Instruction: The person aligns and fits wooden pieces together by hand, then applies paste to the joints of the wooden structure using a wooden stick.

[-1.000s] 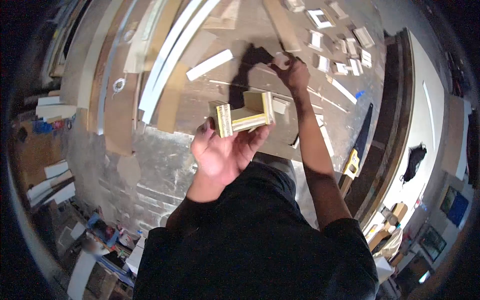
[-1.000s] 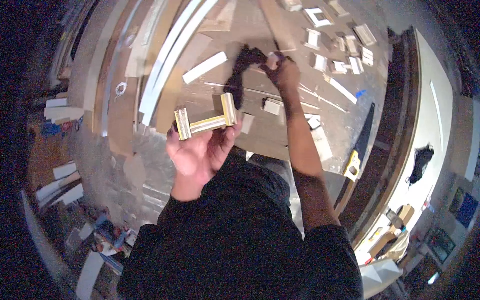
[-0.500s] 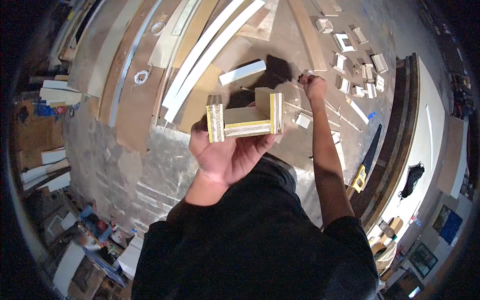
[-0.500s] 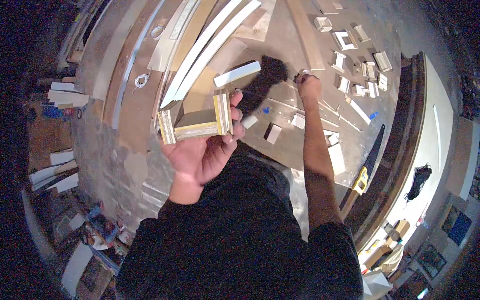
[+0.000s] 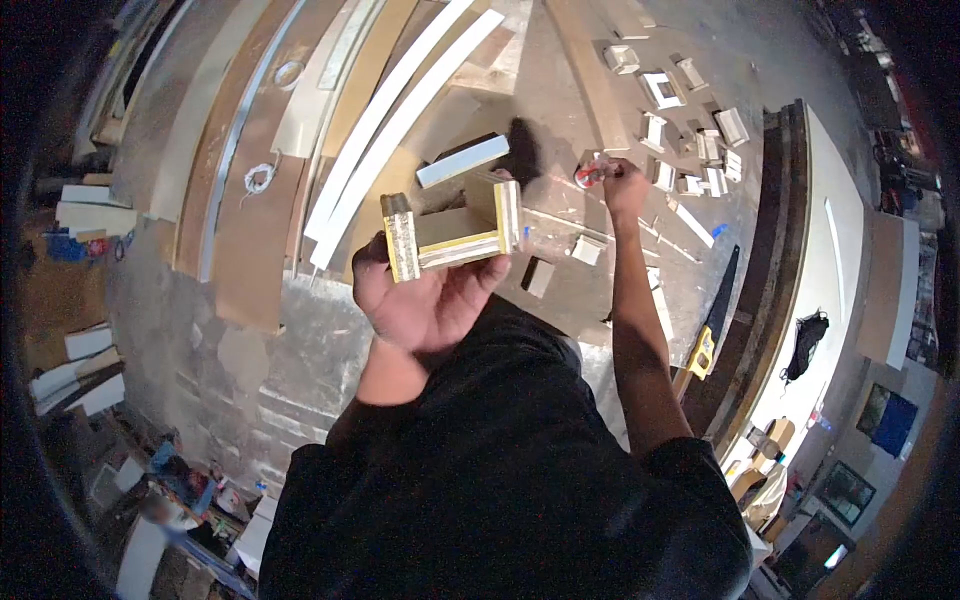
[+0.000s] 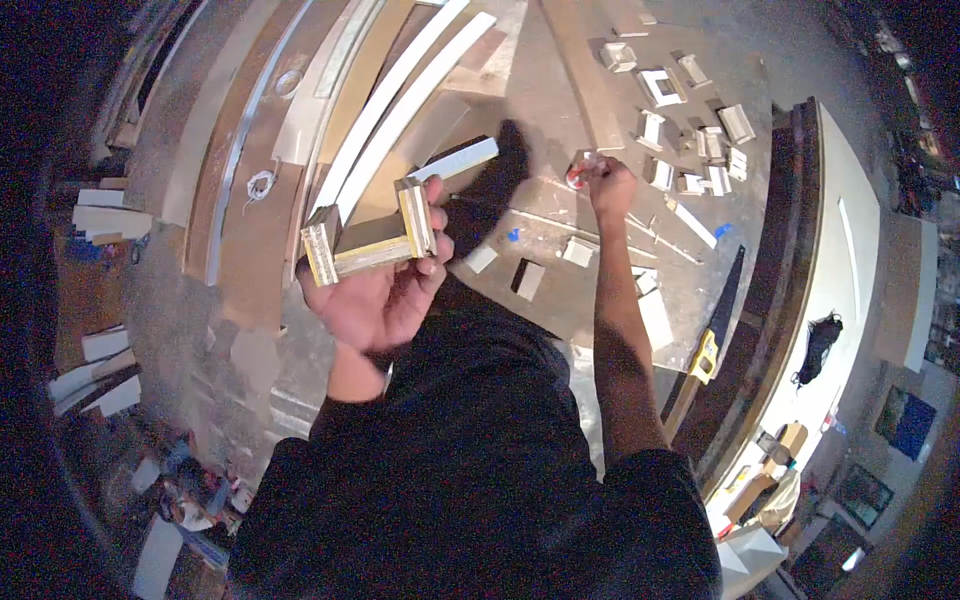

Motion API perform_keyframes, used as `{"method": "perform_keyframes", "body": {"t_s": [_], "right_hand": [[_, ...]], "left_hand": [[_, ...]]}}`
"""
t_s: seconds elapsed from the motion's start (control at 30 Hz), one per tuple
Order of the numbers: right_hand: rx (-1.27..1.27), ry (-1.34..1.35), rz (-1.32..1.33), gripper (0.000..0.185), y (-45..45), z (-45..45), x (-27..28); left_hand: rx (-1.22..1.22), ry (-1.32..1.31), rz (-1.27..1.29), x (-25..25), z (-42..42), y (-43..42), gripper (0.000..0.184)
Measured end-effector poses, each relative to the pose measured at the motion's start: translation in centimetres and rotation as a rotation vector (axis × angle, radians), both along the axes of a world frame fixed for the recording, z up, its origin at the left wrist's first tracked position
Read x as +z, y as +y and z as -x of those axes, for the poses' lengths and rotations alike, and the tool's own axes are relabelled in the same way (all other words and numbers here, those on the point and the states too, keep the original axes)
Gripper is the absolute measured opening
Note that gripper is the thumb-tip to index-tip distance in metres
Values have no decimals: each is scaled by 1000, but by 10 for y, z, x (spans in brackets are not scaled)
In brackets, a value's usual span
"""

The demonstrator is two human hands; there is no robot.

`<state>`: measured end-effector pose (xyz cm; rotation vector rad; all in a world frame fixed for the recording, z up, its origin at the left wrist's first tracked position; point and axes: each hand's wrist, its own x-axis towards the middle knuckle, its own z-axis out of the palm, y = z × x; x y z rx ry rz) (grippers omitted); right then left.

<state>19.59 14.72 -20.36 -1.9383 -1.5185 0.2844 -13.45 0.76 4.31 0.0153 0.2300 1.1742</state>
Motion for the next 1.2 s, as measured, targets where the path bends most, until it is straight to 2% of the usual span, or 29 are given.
{"method": "perform_keyframes", "body": {"t_s": [0.07, 0.17, 0.23, 0.27, 0.37, 0.47, 0.67, 0.73, 0.77, 0.83, 0.87, 0.93, 0.97, 1.0, 1.07, 1.17, 1.2], "right_hand": [[48, -91, -55, 10, 1, -2, -5], [120, -118, -73, 7, -1, -7, -9], [157, -172, -73, 4, -3, -8, -11], [155, -174, -72, 4, -6, -6, -9], [160, -102, -86, 2, -11, -2, -6], [133, -118, -17, 6, -16, -1, -16], [118, -170, 75, 6, -28, 3, 0], [146, -90, -104, 10, -28, -3, -1], [146, -91, -105, 10, -28, -5, -2], [23, 321, -231, 9, -34, -5, 0], [24, 321, -230, 9, -36, -6, 1], [-179, 704, -203, 10, -41, -3, 22], [-201, 810, -216, 12, -46, -2, 37], [-203, 810, -215, 12, -51, 5, 59], [-272, 1079, -204, 13, -65, 20, 108], [-173, 1157, -215, 17, -97, 47, 179], [-153, 1104, -240, 16, -109, 58, 204]], "left_hand": [[2, -23, 21, -13, 3, 1, 114], [42, 85, -5, -23, 8, 9, 109], [-98, 262, -73, -52, 26, 16, 104], [-100, 260, -72, -68, 27, 16, 104], [2, 306, 4, -91, 26, 18, 102], [30, 337, 36, -92, 22, 23, 101], [-4, 311, -36, -85, 11, 32, 97], [-17, 290, -69, -80, 9, 33, 96], [-17, 279, -80, -79, 8, 33, 96], [-17, 260, -100, -74, 9, 34, 95], [-17, 254, -106, -73, 9, 34, 94], [-23, 244, -112, -71, 8, 34, 93], [-21, 235, -116, -70, 7, 34, 93], [-17, 221, -119, -68, 6, 34, 92], [9, 162, -123, -64, -1, 35, 91], [82, 6, -174, -54, -14, 38, 83], [80, 8, -176, -49, -18, 38, 83]]}}
